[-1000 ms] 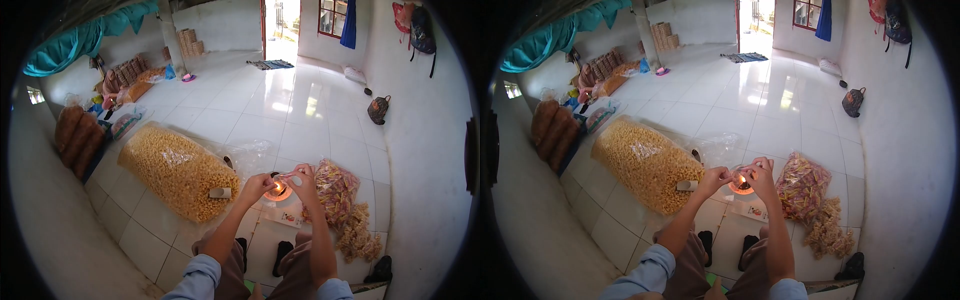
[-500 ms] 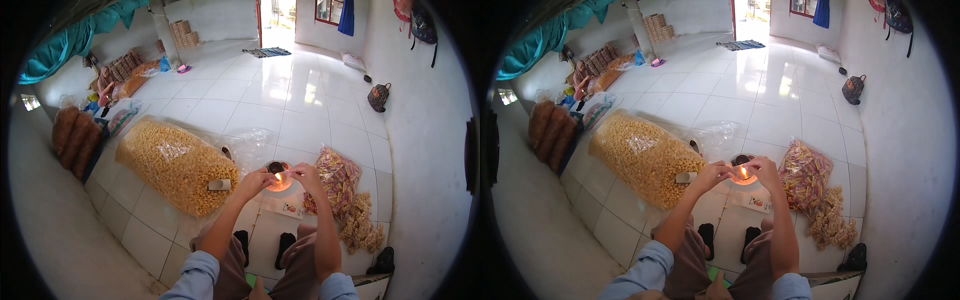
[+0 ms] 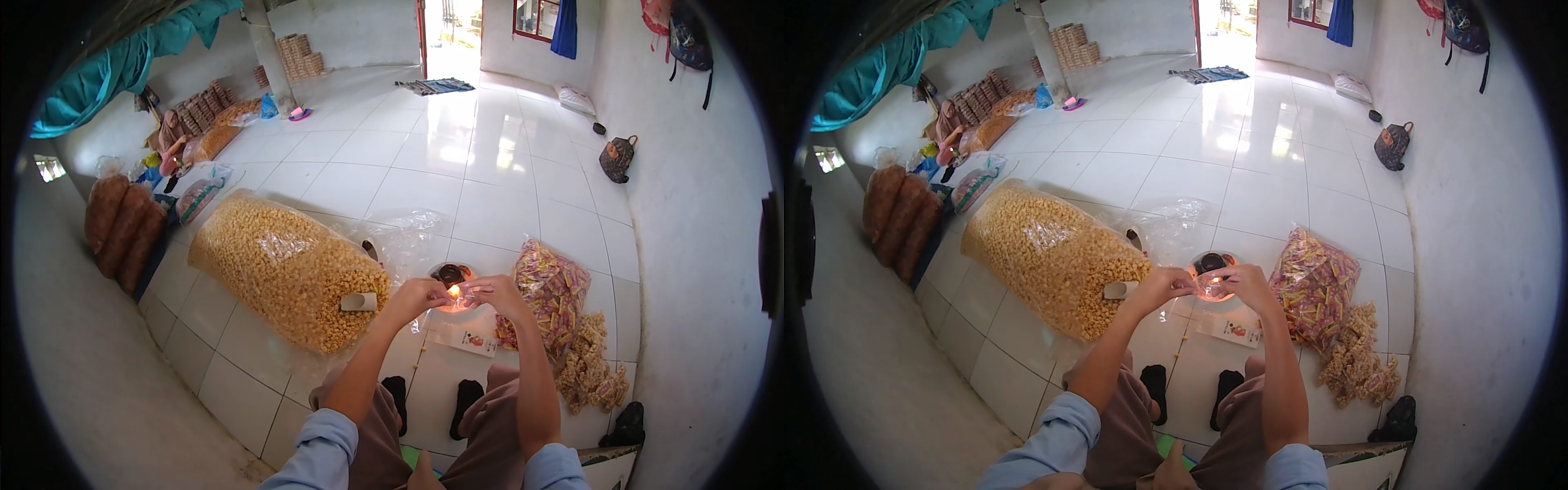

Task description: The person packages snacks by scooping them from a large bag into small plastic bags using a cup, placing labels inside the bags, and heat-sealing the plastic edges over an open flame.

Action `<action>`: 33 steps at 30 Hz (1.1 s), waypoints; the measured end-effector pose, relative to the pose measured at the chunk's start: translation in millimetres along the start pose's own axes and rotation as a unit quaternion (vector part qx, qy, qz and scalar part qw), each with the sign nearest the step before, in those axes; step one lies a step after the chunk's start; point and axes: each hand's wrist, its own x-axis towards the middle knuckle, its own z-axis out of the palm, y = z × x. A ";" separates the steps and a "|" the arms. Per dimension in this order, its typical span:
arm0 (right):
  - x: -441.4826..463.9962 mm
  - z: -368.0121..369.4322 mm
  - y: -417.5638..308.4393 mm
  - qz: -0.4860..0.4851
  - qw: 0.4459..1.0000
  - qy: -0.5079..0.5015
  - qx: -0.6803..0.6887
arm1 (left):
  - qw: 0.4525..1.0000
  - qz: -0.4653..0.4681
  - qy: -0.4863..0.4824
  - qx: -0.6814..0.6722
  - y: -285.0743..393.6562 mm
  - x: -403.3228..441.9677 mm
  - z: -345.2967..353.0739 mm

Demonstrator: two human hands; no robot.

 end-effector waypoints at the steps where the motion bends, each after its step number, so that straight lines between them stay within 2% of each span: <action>1: 1.1 -0.5 2.3 0.000 1.000 -0.001 0.000 | 0.999 -0.020 -0.004 0.027 2.3 0.4 -3.9; 4: 6.9 -6.1 19.6 0.048 0.998 -0.016 0.021 | 0.996 -0.029 -0.002 0.080 3.5 -0.4 -8.1; 6: 9.2 -6.3 23.8 0.030 0.994 -0.036 -0.099 | 0.994 -0.017 0.002 0.106 3.9 -1.0 -9.2; 10: 4.6 0.7 7.2 -0.030 0.995 -0.034 -0.089 | 0.994 0.004 -0.004 0.107 1.2 -2.3 -10.5; 12: 2.4 2.7 -2.7 0.006 0.992 -0.047 0.117 | 0.995 0.015 -0.012 0.097 0.5 -2.5 -12.2; 14: 4.5 -1.9 6.4 -0.004 0.997 -0.032 0.077 | 0.999 -0.034 -0.032 0.028 3.8 -3.4 -15.8; 16: 3.2 -4.5 5.2 -0.014 0.999 -0.016 0.037 | 0.999 -0.044 -0.021 -0.002 -8.2 -5.8 -17.6; 18: -0.9 -9.0 0.6 0.026 0.996 0.014 0.086 | 0.998 -0.053 -0.010 -0.030 -10.2 -5.3 -20.6; 20: -3.8 -12.0 -5.3 0.040 0.993 0.011 0.114 | 0.992 -0.128 0.003 -0.007 -4.0 -2.5 -26.6; 21: -4.2 -13.2 -6.6 0.053 0.989 0.009 0.141 | 0.992 -0.128 0.003 -0.007 -4.4 -1.9 -28.7; 24: -4.7 -14.7 -6.8 0.052 0.986 0.008 0.156 | 0.995 -0.101 0.009 0.002 -6.6 -3.0 -29.0; 26: -5.6 -16.6 -7.9 0.049 0.987 0.012 0.154 | 0.997 -0.011 0.067 -0.032 -10.2 -4.0 -23.7; 27: -6.1 -17.0 -8.6 0.048 0.987 0.017 0.153 | 0.997 -0.011 0.067 -0.032 -6.6 -4.0 -24.9; 29: -7.6 -19.9 -11.5 0.049 0.985 0.017 0.165 | 0.989 -0.062 0.055 -0.124 0.2 -3.6 -29.0; 30: -8.4 -20.7 -12.8 0.051 0.983 0.018 0.177 | 0.989 -0.062 0.055 -0.124 1.3 -3.2 -31.6; 32: -7.0 -19.0 -13.5 0.048 0.982 0.011 0.183 | 0.990 -0.138 0.022 -0.036 3.5 -3.4 -38.3; 33: -6.7 -18.3 -13.2 0.046 0.980 0.007 0.191 | 0.990 -0.138 0.022 -0.036 5.4 -2.7 -39.7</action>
